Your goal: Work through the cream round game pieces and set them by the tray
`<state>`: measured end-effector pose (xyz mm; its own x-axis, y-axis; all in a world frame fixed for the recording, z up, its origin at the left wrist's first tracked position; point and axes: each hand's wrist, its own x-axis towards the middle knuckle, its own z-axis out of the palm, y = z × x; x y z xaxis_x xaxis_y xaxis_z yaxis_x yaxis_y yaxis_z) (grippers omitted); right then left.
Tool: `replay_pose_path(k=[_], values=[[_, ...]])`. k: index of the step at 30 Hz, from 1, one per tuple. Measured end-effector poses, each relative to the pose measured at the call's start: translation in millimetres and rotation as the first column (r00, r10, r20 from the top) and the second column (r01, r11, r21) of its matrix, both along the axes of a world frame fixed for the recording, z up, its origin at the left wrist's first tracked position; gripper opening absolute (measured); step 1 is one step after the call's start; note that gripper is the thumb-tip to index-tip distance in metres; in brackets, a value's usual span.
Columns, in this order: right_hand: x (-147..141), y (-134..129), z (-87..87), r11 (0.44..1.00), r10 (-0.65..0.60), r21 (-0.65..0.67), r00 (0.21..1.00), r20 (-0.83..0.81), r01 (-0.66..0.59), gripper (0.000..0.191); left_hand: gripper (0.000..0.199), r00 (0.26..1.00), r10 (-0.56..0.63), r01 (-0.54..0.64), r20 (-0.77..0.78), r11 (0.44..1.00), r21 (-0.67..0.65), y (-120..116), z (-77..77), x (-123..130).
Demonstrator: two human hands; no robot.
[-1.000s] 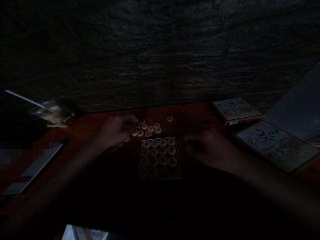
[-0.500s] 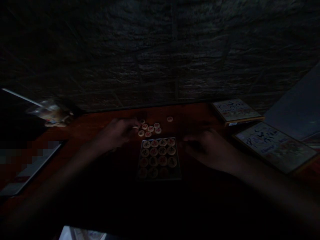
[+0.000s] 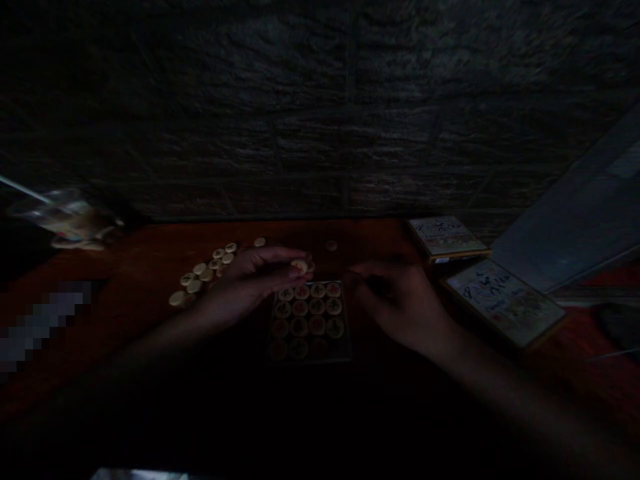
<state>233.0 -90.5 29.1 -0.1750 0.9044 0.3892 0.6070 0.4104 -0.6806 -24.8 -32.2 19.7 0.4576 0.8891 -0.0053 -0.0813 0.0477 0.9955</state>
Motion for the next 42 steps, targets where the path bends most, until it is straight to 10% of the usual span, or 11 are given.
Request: replay_pose_path(k=[10, 24, 42], values=[[-55, 39, 9.8, 0.978, 0.143, -0.114, 0.961, -0.236, -0.173, 0.020, 0.022, 0.956, 0.107, -0.098, 0.272, 0.994, -0.047, 4, -1.7, 6], [-56, 24, -10.5, 0.987, 0.108, -0.059, 0.899, -0.424, -0.147, 0.019, 0.024, 0.996, 0.088, -0.083, 0.004, 0.918, 0.387, -7, 1.3, 7], [-57, 21, -16.9, 0.991, 0.130, 0.031, 0.885, -0.447, -0.130, 0.009, 0.011, 0.989, 0.138, -0.143, 0.045, 0.887, 0.440, -13, -4.2, 9]])
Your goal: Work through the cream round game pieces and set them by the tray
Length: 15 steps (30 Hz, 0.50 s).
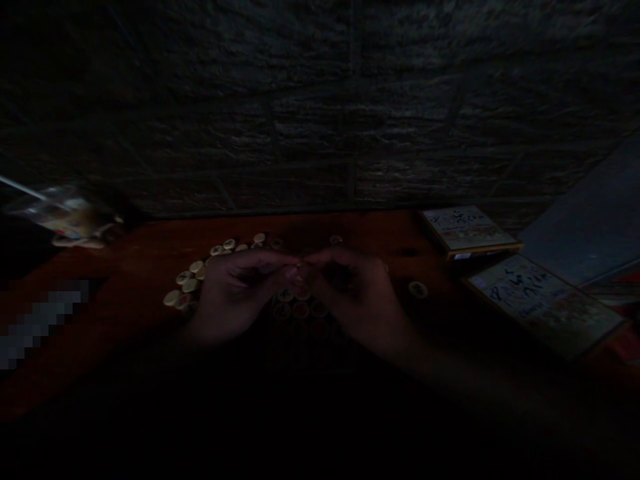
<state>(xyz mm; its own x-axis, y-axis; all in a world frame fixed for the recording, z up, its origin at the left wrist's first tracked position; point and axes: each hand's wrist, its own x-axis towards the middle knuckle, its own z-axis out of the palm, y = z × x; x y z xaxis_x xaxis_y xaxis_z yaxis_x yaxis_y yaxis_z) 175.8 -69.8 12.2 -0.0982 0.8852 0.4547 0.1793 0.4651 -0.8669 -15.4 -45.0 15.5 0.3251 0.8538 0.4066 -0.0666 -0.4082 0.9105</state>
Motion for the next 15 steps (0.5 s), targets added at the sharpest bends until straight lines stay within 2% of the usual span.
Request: replay_pose_path(k=[6, 15], values=[[-1.2, -0.2, 3.0, 0.999, -0.012, 0.029, 0.999, -0.038, 0.013, 0.003, 0.018, 0.998, 0.056, -0.052, -0.039, 0.994, 0.098, -7.0, 0.4, 2.5], [-1.4, -2.9, 3.8, 1.000, 0.019, 0.009, 0.998, -0.062, -0.019, 0.009, 0.023, 1.000, 0.023, -0.024, 0.020, 0.998, 0.058, -5.4, 1.5, 2.6]])
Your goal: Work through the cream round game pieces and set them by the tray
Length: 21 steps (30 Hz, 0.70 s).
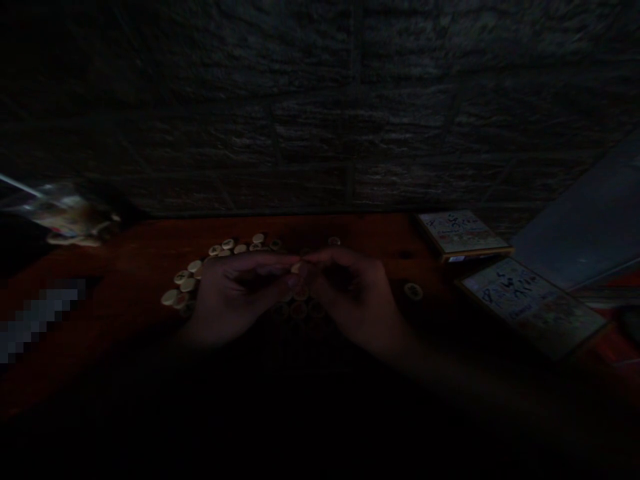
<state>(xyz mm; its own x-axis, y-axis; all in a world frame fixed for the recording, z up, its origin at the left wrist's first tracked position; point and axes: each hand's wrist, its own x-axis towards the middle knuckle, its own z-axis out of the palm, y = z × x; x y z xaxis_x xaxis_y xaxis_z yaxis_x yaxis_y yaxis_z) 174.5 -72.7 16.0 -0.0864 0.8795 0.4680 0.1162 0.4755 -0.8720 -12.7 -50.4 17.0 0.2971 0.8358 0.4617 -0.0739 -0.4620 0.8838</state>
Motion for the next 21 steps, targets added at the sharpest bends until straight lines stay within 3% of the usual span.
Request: replay_pose_path(k=[12, 21], values=[[-2.4, -0.1, -1.4, 0.998, -0.048, 0.036, 0.999, -0.005, 0.048, 0.006, 0.016, 0.999, 0.035, -0.033, -0.035, 0.998, 0.053, -2.5, 2.7, 2.0], [-0.4, -3.1, 0.6, 1.000, 0.004, -0.003, 0.998, 0.066, -0.004, 0.013, 0.011, 1.000, 0.030, -0.029, 0.008, 0.994, -0.105, 2.0, 3.1, -2.3]])
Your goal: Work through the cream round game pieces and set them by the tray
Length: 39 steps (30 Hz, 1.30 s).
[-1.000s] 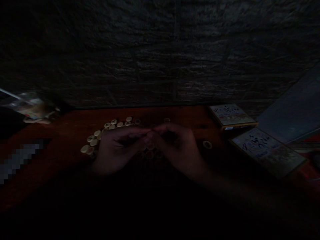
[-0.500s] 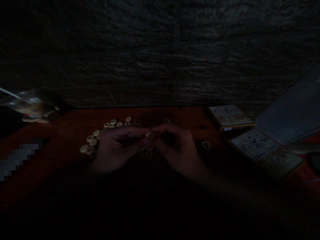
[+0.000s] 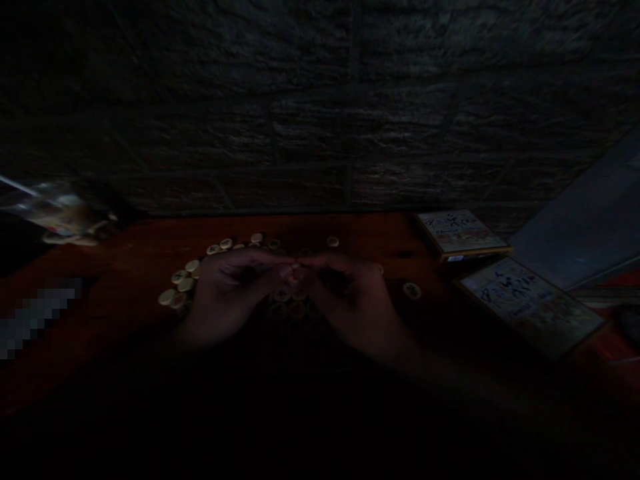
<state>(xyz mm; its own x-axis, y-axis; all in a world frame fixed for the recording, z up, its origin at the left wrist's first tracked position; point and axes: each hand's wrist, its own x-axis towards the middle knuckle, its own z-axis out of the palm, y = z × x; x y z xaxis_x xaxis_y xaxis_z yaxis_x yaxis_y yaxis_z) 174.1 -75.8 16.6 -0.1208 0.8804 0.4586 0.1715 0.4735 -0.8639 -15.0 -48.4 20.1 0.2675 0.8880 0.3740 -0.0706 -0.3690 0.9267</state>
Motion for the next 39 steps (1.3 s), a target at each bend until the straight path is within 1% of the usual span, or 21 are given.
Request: replay_pose_path(k=[5, 9, 14, 17, 19, 22, 25, 28, 31, 34, 36, 39], values=[[0, 1, -1.4, 1.000, -0.021, -0.017, 1.000, -0.015, 0.020, 0.011, 0.017, 1.000, -0.011, 0.012, -0.025, 1.000, 0.011, 0, 1.8, 1], [-2, 2, -1.8, 0.999, -0.020, -0.041, 0.996, -0.091, 0.016, 0.010, 0.021, 0.997, -0.074, 0.074, -0.007, 0.997, 0.009, -3, 3.1, 3], [-2, 2, 0.3, 0.998, -0.045, -0.042, 0.996, -0.083, 0.042, 0.015, 0.028, 0.994, -0.107, 0.107, -0.006, 0.993, 0.058, -3, -1.9, 2], [-2, 2, 0.4, 0.998, -0.032, -0.053, 0.995, -0.094, 0.027, 0.015, 0.030, 0.995, -0.074, 0.080, -0.061, 0.991, 0.107, -3, -3.7, 0], [-2, 1, 0.4, 0.998, -0.020, -0.068, 0.994, -0.105, 0.013, 0.012, 0.031, 0.991, -0.042, 0.064, -0.127, 0.983, 0.171, -4, -3.4, -2], [-2, 1, 2.4, 0.994, -0.005, -0.106, 0.992, -0.126, -0.009, 0.013, 0.033, 0.968, 0.040, 0.037, -0.249, 0.955, 0.295, -5, -2.9, -5], [-3, 1, 7.1, 0.986, 0.043, -0.153, 0.988, -0.150, -0.066, 0.018, 0.035, 0.944, 0.124, 0.003, -0.307, 0.924, 0.382, -5, -4.0, -9], [-3, 0, 11.8, 0.972, 0.082, -0.203, 0.981, -0.178, -0.118, 0.021, 0.033, 0.940, 0.140, 0.000, -0.311, 0.912, 0.410, -3, -5.3, -11], [-2, 0, 13.4, 0.961, 0.083, -0.242, 0.976, -0.200, -0.131, 0.021, 0.033, 0.940, 0.164, -0.016, -0.299, 0.896, 0.443, 1, -5.3, -13], [-1, 1, 13.2, 0.960, 0.088, -0.241, 0.973, -0.215, -0.140, 0.022, 0.036, 0.945, 0.173, -0.026, -0.276, 0.884, 0.467, 3, -4.5, -13], [-1, 1, 13.5, 0.963, 0.095, -0.229, 0.973, -0.211, -0.143, 0.023, 0.036, 0.950, 0.169, -0.031, -0.262, 0.887, 0.462, 3, -3.8, -13], [-1, 0, 14.9, 0.968, 0.097, -0.210, 0.977, -0.188, -0.137, 0.024, 0.032, 0.952, 0.180, -0.062, -0.249, 0.906, 0.418, 0, -2.4, -10]])
